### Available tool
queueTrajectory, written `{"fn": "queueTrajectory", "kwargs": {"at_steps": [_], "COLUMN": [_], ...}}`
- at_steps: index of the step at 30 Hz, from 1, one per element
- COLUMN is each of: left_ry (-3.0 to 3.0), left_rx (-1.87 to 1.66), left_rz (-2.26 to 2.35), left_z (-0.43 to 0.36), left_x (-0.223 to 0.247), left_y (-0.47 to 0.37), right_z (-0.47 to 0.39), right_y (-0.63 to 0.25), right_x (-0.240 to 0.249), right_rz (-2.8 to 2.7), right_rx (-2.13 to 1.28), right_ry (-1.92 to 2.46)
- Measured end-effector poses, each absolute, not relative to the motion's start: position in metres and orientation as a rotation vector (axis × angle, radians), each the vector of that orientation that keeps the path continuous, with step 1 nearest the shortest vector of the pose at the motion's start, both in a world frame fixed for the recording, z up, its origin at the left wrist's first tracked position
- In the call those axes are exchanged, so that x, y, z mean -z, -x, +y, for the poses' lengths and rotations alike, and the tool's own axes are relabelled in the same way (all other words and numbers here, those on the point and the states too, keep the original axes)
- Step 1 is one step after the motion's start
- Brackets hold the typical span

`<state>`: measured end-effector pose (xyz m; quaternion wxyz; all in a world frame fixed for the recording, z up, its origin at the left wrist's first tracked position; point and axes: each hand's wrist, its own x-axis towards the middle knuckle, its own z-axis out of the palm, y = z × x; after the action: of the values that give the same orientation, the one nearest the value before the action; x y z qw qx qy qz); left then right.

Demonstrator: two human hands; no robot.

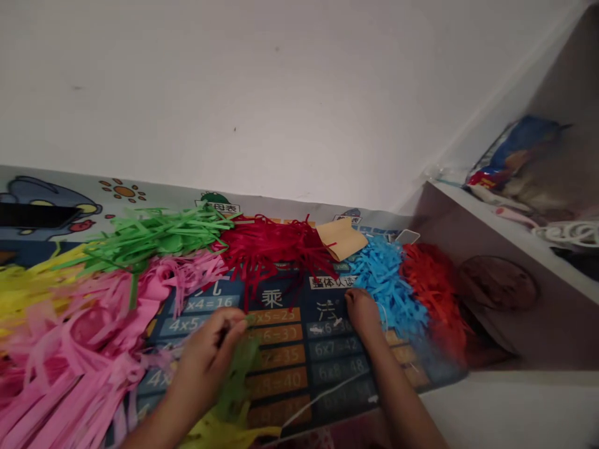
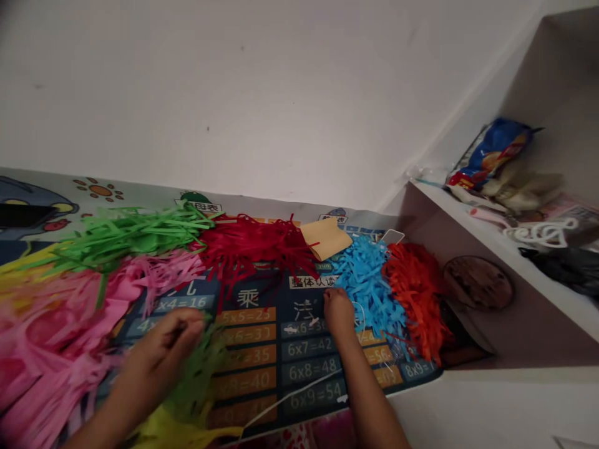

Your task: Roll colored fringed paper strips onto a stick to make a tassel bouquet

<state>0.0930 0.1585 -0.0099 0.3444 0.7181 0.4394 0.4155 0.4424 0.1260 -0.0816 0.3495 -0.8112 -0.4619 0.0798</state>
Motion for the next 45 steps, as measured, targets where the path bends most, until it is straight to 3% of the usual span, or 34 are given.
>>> {"fn": "queueTrajectory", "kwargs": {"at_steps": [4, 8, 14, 27, 36, 40, 45], "left_ry": [-1.907, -1.906, -1.881, -2.101, -1.923, -1.989, -2.147], "left_rx": [-0.856, -0.876, -0.882, -0.837, -0.663, -0.713, -0.824], "left_rz": [1.015, 0.965, 1.030, 0.938, 0.937, 0.864, 0.703], "left_z": [0.155, 0.147, 0.137, 0.135, 0.140, 0.141, 0.144], "left_x": [0.026, 0.029, 0.033, 0.032, 0.025, 0.026, 0.029], "left_y": [-0.108, -0.114, -0.116, -0.107, -0.099, -0.095, -0.097], "right_z": [0.114, 0.092, 0.082, 0.079, 0.077, 0.078, 0.078], "right_y": [-0.413, -0.346, -0.275, -0.271, -0.273, -0.274, -0.273], "right_x": [0.067, 0.046, 0.048, 0.051, 0.055, 0.051, 0.048], "right_rz": [-1.271, -1.381, -1.032, -1.113, -1.130, -1.026, -1.076], "right_rx": [-0.296, -0.660, -0.958, -0.897, -1.076, -1.250, -1.112], "right_ry": [2.020, 1.629, 1.377, 1.486, 1.435, 1.355, 1.429]}}
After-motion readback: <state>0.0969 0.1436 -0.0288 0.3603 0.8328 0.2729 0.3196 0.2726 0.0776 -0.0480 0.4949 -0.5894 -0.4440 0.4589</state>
